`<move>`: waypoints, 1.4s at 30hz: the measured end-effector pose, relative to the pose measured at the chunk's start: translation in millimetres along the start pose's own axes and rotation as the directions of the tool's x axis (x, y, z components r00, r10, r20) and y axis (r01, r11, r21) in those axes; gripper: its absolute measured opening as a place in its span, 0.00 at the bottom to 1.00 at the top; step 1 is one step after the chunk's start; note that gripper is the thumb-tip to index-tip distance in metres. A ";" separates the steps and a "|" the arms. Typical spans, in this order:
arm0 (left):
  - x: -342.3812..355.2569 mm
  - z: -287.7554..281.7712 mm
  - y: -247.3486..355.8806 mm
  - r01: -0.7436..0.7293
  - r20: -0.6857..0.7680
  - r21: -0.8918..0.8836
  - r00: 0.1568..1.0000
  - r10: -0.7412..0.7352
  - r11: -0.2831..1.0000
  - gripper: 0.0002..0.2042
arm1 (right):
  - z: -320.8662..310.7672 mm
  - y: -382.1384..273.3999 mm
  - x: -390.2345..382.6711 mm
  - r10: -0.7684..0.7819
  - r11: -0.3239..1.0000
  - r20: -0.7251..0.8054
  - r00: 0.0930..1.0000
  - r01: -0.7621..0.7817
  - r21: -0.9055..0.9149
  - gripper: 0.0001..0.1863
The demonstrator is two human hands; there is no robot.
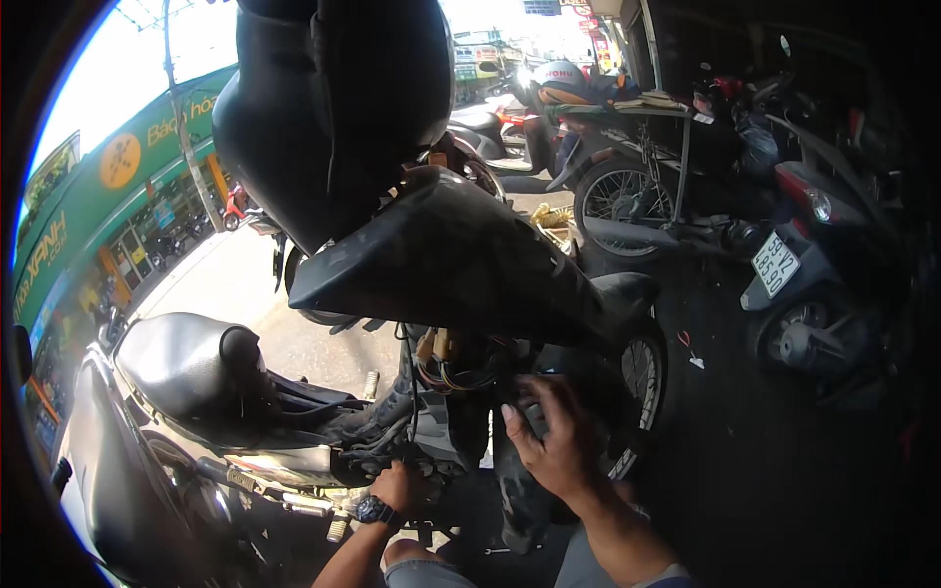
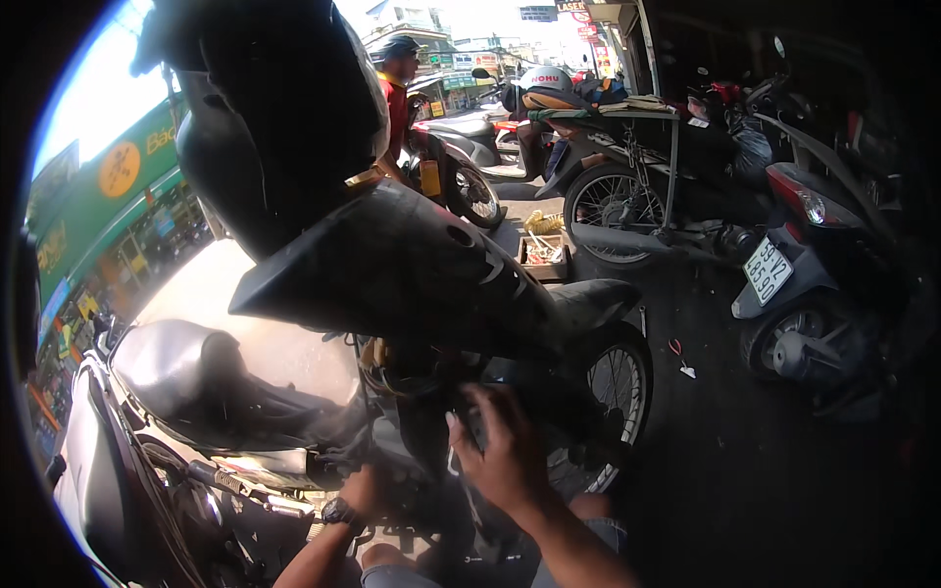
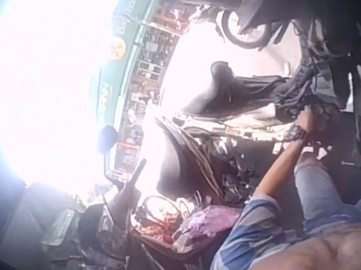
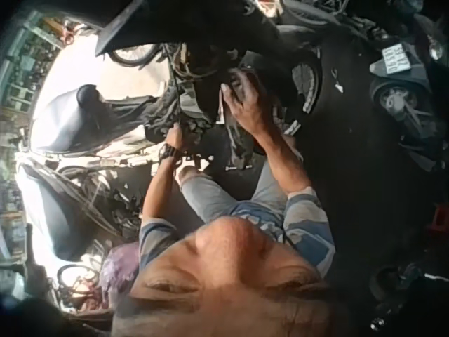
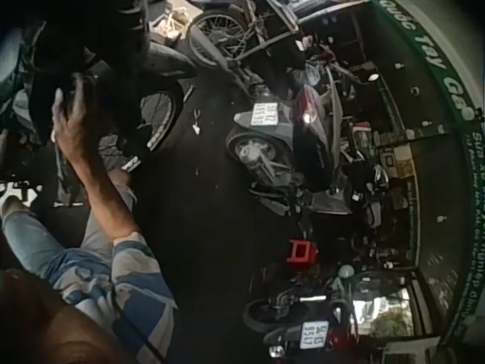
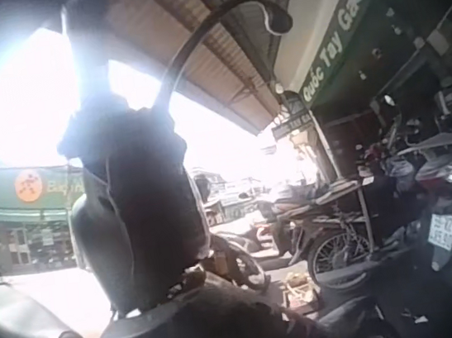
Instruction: The person loosens parts on a motorcycle using a wrench, removes the front body panel, and searches through tools in a tool tray.
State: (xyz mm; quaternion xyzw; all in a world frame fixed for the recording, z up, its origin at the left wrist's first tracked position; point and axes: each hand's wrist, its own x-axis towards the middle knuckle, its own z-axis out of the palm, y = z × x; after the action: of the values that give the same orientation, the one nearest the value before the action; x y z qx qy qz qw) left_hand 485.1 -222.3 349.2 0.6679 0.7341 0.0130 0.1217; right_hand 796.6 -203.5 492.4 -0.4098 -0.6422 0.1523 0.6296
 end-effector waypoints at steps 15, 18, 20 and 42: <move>50.3 33.1 152.4 -0.004 0.037 0.133 0.999 -0.001 0.991 0.25 | -112.6 112.4 92.0 -0.425 0.905 -0.071 0.902 0.422 -0.056 0.18; 62.4 37.2 155.8 0.020 0.019 0.114 1.000 -0.022 0.993 0.25 | -108.5 130.3 91.0 -0.351 0.934 -0.060 0.934 0.345 -0.094 0.18; 68.9 43.0 154.6 0.031 0.009 0.100 0.999 -0.032 0.994 0.26 | -107.5 139.1 93.6 -0.311 0.946 -0.056 0.949 0.304 -0.115 0.18; 72.1 45.3 127.8 0.104 -0.074 -0.016 0.992 -0.105 0.994 0.33 | -118.9 138.7 108.3 -0.444 0.896 -0.146 0.884 0.432 -0.105 0.20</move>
State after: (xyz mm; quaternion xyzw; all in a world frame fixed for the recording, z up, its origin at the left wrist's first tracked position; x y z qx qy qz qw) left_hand 613.2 -144.1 316.9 0.6269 0.7720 0.0363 0.0987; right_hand 968.0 -78.2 486.9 -0.2870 -0.6681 -0.0510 0.6846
